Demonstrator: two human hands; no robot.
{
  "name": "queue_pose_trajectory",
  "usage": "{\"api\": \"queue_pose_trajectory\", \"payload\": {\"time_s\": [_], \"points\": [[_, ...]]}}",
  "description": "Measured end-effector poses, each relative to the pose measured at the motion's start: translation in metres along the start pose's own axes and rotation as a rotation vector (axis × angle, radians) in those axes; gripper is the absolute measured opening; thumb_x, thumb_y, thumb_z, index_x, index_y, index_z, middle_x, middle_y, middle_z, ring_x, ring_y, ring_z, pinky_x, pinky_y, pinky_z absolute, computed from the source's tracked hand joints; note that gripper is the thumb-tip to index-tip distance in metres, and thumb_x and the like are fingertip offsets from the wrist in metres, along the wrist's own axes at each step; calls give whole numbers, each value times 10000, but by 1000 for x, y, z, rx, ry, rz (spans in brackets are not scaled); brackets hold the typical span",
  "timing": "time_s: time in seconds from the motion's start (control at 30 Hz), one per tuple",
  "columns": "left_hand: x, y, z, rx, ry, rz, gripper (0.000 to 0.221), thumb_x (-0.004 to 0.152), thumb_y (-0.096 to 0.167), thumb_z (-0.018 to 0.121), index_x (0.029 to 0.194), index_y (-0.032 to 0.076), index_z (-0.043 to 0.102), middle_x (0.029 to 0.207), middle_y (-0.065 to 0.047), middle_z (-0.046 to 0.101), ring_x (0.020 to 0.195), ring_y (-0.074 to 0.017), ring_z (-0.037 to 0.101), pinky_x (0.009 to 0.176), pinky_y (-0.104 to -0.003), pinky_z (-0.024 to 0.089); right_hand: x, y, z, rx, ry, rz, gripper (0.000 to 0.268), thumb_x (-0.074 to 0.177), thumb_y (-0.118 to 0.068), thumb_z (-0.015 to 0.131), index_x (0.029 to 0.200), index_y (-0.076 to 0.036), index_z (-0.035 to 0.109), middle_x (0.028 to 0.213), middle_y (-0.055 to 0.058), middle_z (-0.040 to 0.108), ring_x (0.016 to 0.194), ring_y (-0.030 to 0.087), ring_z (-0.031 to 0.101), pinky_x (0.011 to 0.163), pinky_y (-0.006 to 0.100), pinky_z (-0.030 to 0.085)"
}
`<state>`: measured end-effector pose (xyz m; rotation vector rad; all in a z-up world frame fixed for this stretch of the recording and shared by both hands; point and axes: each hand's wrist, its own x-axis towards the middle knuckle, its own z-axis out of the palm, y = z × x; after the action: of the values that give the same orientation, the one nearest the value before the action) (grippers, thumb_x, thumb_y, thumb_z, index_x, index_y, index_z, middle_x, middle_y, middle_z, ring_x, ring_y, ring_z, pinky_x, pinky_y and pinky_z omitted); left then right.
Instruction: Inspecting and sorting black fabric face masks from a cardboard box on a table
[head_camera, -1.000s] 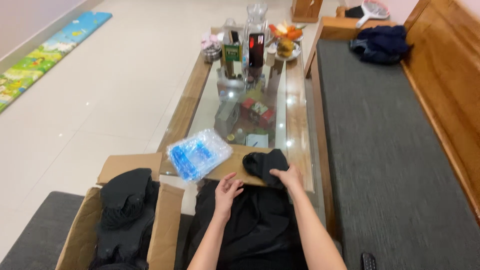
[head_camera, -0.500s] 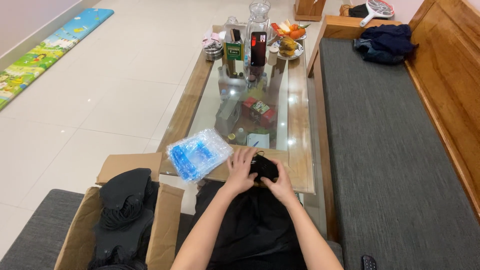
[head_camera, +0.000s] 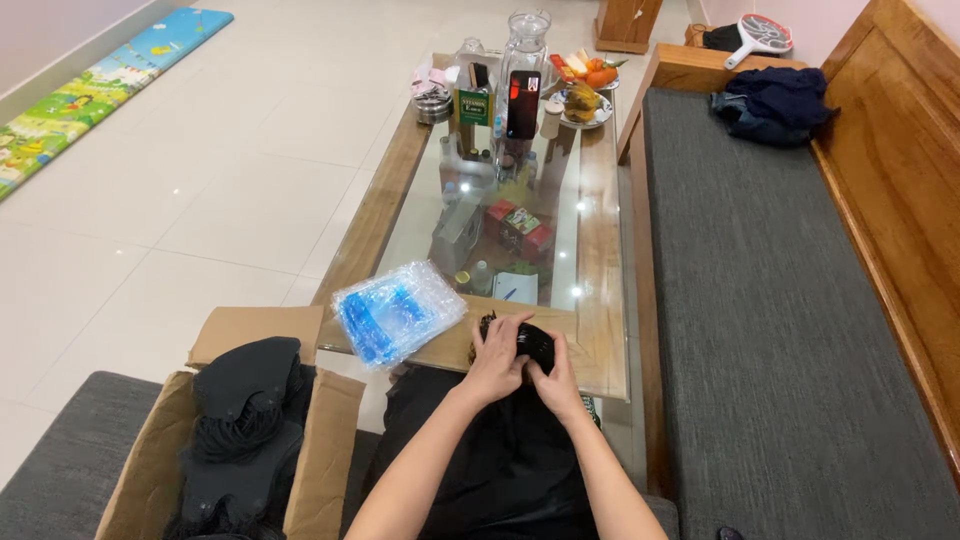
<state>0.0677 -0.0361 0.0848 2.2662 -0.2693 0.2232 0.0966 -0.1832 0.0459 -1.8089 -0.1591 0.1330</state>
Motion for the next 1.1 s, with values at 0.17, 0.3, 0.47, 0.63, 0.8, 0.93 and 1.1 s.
{"api": "queue_pose_trajectory", "payload": {"time_s": [0.17,0.3,0.47,0.63,0.8,0.93,1.1], "points": [[-6,15,-20,7,-59,-48,806,900,-36,673,1581,128,273,1324,-154,555,1320,-358,415,1126,-789,-18,3,10,-11,9,6,-35,555,816,-7,727,1317,-115,513,1192,171,601,1220,309,587,1073,493,469],[1,15,-16,60,-55,10,786,889,-125,592,1573,130,297,1108,-145,594,1156,-335,518,1157,-710,75,2,1,-10,77,-9,-24,500,850,31,674,1303,-104,514,1183,141,591,1213,286,590,1086,484,474],[-3,16,-24,119,-63,18,849,868,-87,652,1590,122,256,1122,-155,585,1175,-355,509,1142,-719,70,-1,-8,-18,-21,-16,-76,576,825,8,705,1343,-119,489,1245,122,548,1274,285,517,1119,498,414],[0,13,-11,138,-85,6,807,885,-61,636,1579,127,270,1102,-144,573,1158,-353,501,1163,-709,58,-3,-16,-13,-155,-23,-71,524,833,-57,689,1327,-122,528,1241,135,576,1292,340,546,1128,504,417],[-4,21,-18,115,-116,-59,889,888,-47,671,1616,122,189,1196,-169,535,1236,-376,429,1148,-749,14,2,-2,-19,-147,25,-115,581,774,-28,711,1324,-99,538,1212,175,575,1262,354,576,1087,504,462],[-2,16,-9,100,-64,8,832,865,-131,585,1584,125,253,1126,-137,536,1163,-339,470,1162,-683,69,4,14,-19,-144,16,-112,540,796,-31,714,1307,-83,549,1183,198,579,1230,380,594,1058,515,467],[-9,14,0,121,-40,-31,873,887,-57,613,1620,97,165,1234,-166,506,1295,-372,408,1158,-690,22,6,30,-16,-74,26,-90,462,832,-40,734,1275,-92,615,1129,149,653,1142,261,647,1003,444,518]]}}
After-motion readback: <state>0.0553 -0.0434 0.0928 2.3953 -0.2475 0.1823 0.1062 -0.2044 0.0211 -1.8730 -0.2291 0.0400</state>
